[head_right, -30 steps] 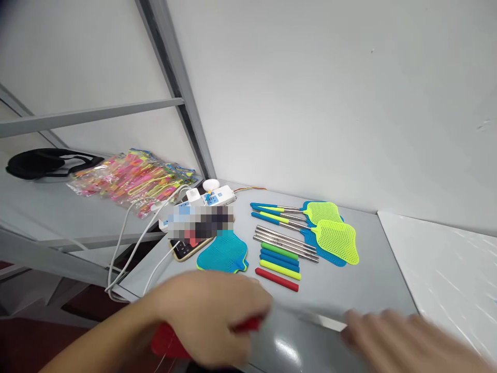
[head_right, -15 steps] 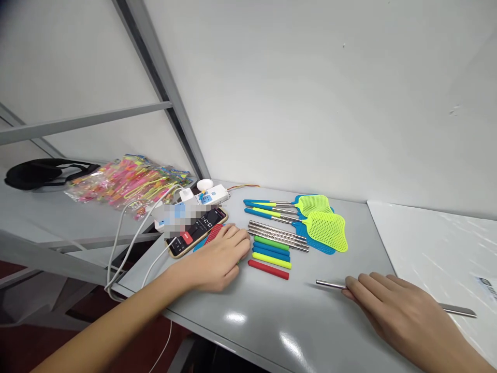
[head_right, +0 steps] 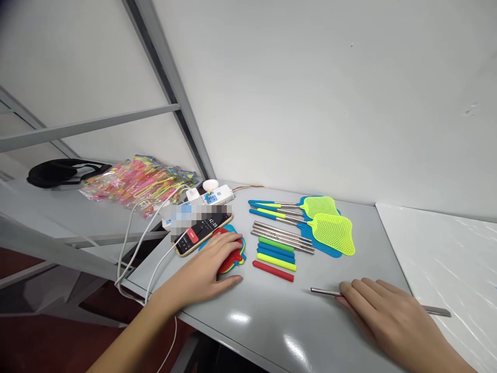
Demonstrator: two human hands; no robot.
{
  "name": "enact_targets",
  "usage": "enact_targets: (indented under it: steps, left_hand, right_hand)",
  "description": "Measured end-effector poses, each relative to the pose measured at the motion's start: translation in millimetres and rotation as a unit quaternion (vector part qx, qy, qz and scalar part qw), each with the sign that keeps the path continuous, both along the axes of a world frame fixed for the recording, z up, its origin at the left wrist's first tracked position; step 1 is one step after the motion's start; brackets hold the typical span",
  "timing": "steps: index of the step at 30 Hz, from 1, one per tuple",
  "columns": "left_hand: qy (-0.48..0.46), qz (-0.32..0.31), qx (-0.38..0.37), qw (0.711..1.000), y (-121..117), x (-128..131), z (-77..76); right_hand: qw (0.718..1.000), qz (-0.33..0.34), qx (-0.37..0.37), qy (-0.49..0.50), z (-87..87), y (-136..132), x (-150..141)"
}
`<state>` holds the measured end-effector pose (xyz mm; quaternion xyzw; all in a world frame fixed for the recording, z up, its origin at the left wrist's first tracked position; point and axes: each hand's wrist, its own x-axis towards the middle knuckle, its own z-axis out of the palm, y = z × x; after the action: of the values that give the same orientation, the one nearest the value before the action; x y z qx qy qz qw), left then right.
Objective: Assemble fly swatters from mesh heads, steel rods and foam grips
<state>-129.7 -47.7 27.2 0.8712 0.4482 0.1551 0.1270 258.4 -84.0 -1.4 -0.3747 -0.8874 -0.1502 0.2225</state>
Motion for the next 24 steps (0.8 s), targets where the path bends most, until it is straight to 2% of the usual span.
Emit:
enact_targets:
  steps: [4, 9, 12, 14, 16, 19, 21, 24]
  left_hand:
    - [-0.008, 0.009, 0.017, 1.000, -2.4, -0.7, -14.0]
    - [-0.016, -0.033, 0.042, 0.998, 4.3, 6.6, -13.9]
    - [-0.020, -0.044, 0.082, 0.995, 3.9, 8.3, -13.5]
    - [-0.030, -0.028, 0.112, 0.993, -1.5, 5.2, -14.7]
    - [-0.049, 0.013, 0.128, 0.990, -11.3, -1.6, -16.9]
    - [-0.075, 0.084, 0.110, 0.987, -30.6, -14.9, -21.2]
    - [-0.074, 0.119, 0.071, 0.988, -42.6, -22.0, -23.9]
    - [-0.060, 0.164, 0.028, 0.984, -54.0, -26.3, -26.6]
  right_hand:
    - [0.998, 0.039, 0.008, -0.038, -5.0, -1.2, 0.7]
    - [0.998, 0.049, 0.028, -0.034, -5.6, -3.1, -2.2]
    - [0.998, 0.049, 0.026, -0.027, -10.3, -5.9, -1.0]
    - [1.000, 0.026, 0.009, -0.008, -12.8, -9.8, -0.8]
    - [0.998, -0.036, -0.033, 0.031, -10.1, -14.0, -4.8]
    - [0.977, -0.114, -0.165, 0.076, 9.5, -13.6, -25.7]
    - [0.957, -0.097, -0.264, 0.070, 30.7, -4.0, -52.2]
    - [0.938, -0.078, -0.335, 0.047, 61.0, 26.8, -107.2]
